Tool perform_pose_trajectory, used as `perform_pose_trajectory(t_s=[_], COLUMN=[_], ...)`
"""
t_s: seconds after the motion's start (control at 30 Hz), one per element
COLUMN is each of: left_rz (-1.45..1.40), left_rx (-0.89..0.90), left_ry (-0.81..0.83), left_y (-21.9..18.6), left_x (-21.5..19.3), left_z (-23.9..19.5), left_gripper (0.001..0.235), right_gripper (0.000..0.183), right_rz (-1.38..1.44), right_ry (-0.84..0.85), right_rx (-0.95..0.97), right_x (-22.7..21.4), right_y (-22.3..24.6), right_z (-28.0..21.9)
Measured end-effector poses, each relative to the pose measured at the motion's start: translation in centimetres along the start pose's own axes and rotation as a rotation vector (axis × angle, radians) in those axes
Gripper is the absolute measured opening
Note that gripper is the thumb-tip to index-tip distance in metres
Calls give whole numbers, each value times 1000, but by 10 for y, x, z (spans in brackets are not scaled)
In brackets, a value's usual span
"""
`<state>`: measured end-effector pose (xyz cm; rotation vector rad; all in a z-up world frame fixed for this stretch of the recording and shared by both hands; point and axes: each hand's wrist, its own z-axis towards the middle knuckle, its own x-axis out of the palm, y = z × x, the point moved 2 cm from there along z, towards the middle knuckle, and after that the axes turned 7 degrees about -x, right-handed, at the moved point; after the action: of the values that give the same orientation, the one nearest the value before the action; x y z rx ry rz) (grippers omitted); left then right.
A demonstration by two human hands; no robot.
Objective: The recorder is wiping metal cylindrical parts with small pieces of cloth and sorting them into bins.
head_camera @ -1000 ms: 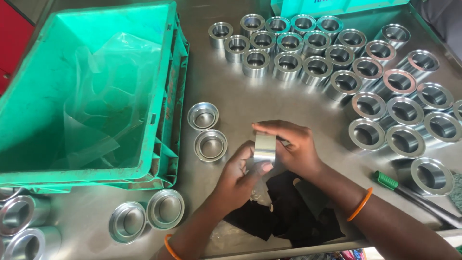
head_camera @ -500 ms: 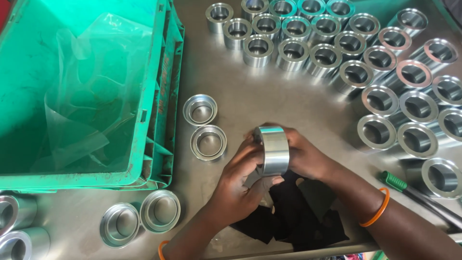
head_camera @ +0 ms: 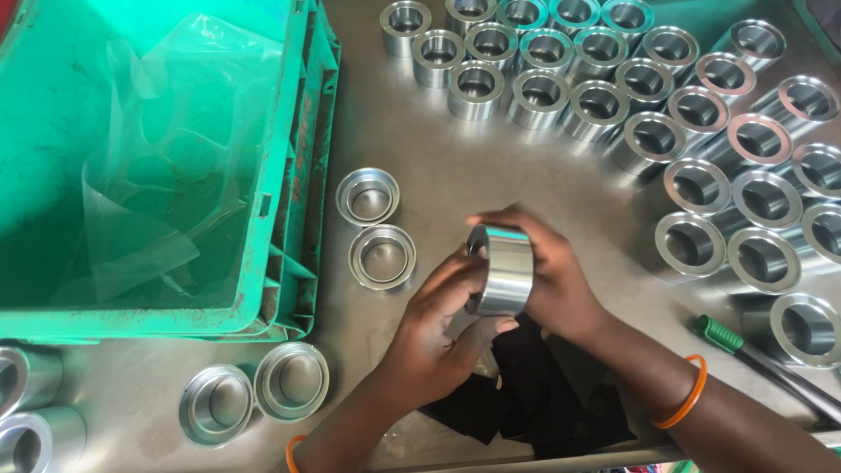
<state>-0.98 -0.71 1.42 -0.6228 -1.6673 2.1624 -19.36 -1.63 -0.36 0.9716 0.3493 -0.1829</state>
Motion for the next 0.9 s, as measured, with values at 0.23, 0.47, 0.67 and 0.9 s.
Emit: perform_pose_trajectory(t_s=[0.23, 0.47, 0.67, 0.9], left_rz=[-213, -1078, -1059, -1099], left_rx=[11, -437, -494, -454], left_ry=[54, -154, -157, -23], left_y=[16, 62, 23, 38], left_x=[0, -18, -15, -15], left_z=[2, 7, 12, 11], left_gripper=[31, 51, 70, 83], right_gripper=[44, 57, 50, 34], right_rz=[-104, 846, -106, -427], right_ry=[36, -75, 100, 45], right_rx=[-166, 725, -189, -428], right_x=[0, 16, 16, 0], right_y=[4, 0, 26, 10], right_z=[-2, -2, -4, -2])
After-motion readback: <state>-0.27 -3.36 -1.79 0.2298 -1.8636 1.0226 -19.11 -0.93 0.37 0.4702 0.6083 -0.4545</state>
